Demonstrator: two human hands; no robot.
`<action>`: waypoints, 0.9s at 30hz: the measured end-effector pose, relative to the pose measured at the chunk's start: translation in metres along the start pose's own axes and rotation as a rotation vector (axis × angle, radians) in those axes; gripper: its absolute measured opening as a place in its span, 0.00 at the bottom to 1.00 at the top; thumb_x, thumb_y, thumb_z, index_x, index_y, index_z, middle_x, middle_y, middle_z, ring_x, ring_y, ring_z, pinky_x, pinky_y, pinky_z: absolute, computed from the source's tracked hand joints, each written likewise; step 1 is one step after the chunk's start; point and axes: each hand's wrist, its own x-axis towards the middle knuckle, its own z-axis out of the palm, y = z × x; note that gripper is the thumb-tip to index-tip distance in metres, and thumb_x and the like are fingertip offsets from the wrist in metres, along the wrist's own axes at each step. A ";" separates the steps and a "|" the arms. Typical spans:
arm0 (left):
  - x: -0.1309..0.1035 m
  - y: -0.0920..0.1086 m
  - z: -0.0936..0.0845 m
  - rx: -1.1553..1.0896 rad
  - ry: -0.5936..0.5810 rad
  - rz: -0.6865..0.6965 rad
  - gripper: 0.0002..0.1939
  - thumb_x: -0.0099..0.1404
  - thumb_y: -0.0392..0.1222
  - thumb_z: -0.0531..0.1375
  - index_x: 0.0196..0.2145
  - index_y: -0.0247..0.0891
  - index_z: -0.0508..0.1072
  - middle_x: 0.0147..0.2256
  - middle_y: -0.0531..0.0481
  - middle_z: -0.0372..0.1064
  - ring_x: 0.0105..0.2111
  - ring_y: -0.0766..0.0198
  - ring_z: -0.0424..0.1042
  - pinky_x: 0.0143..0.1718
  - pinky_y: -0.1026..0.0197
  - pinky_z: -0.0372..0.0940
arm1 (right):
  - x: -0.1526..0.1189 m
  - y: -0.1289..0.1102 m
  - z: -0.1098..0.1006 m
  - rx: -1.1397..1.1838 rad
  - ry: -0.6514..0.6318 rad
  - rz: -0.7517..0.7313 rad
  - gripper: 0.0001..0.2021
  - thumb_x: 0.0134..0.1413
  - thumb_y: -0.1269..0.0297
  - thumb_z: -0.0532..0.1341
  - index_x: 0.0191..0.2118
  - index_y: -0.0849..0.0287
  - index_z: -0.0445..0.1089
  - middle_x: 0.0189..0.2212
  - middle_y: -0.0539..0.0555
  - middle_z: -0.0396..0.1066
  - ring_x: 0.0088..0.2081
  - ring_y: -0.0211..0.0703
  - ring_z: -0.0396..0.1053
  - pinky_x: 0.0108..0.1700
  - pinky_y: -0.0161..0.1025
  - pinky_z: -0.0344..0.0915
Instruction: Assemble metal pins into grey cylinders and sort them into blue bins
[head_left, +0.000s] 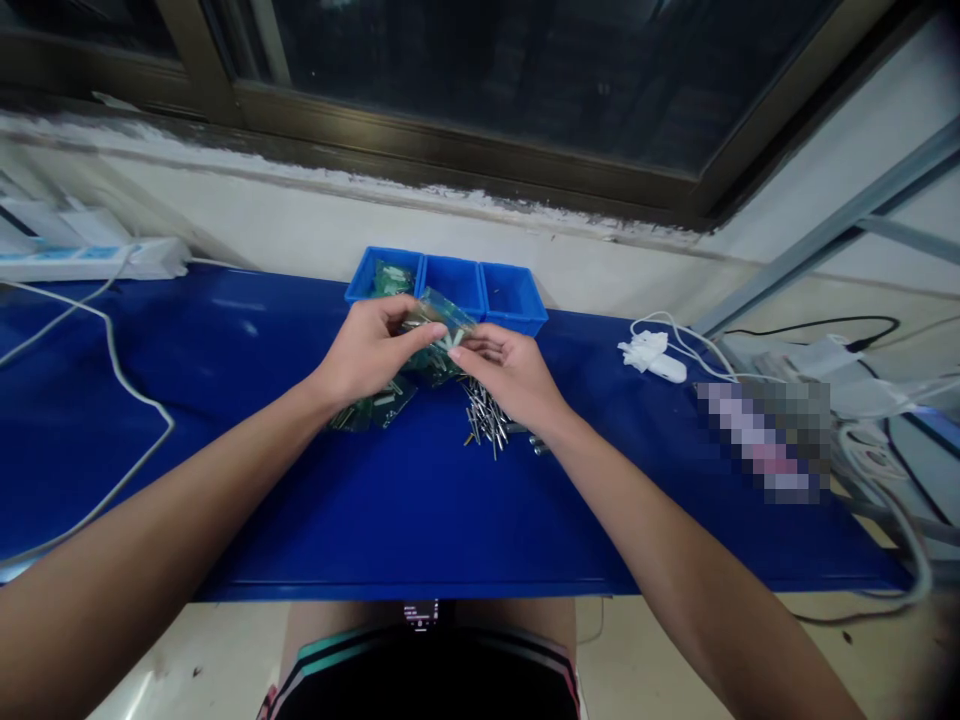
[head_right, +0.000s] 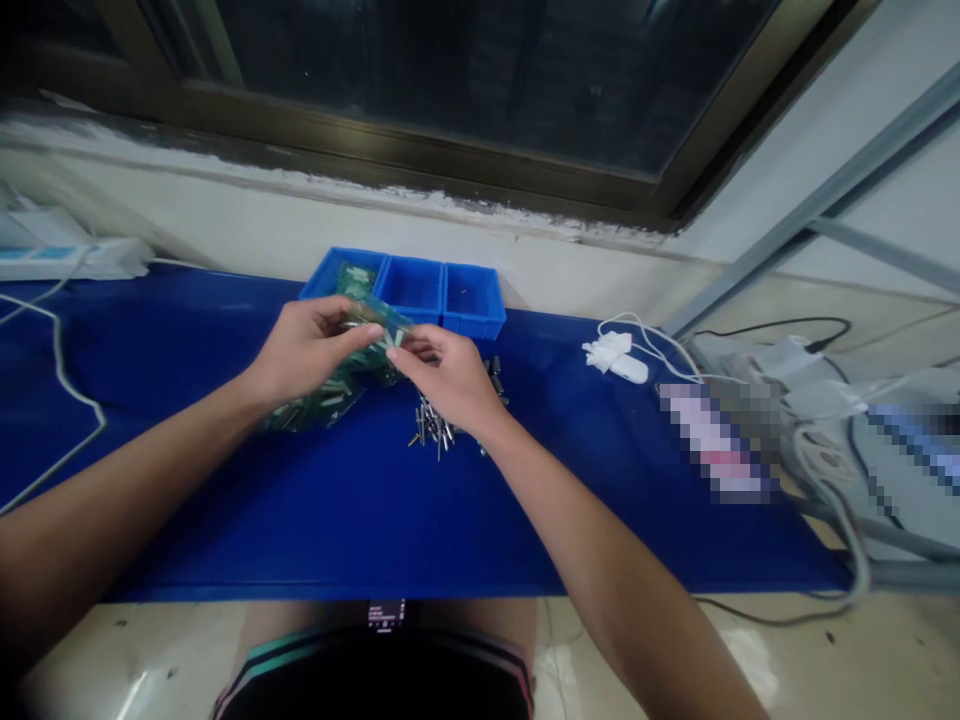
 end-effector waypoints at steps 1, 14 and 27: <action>0.000 0.001 0.000 -0.031 0.004 -0.003 0.15 0.65 0.54 0.71 0.35 0.37 0.81 0.34 0.46 0.81 0.32 0.60 0.77 0.34 0.59 0.71 | 0.000 0.001 0.001 0.013 -0.003 0.000 0.11 0.60 0.55 0.71 0.44 0.55 0.79 0.39 0.54 0.81 0.44 0.48 0.79 0.51 0.50 0.74; -0.001 0.001 -0.005 0.005 -0.139 -0.023 0.15 0.66 0.54 0.70 0.35 0.38 0.81 0.32 0.47 0.79 0.30 0.61 0.75 0.30 0.59 0.70 | -0.001 0.000 0.000 -0.037 0.037 -0.061 0.09 0.62 0.55 0.68 0.38 0.54 0.76 0.34 0.50 0.76 0.37 0.43 0.73 0.43 0.45 0.69; -0.003 0.001 -0.001 0.170 -0.108 0.025 0.26 0.78 0.59 0.54 0.26 0.40 0.68 0.25 0.52 0.68 0.25 0.64 0.66 0.27 0.59 0.59 | -0.002 -0.004 0.001 0.022 0.018 -0.036 0.15 0.61 0.48 0.71 0.42 0.54 0.77 0.37 0.51 0.78 0.40 0.45 0.75 0.45 0.46 0.71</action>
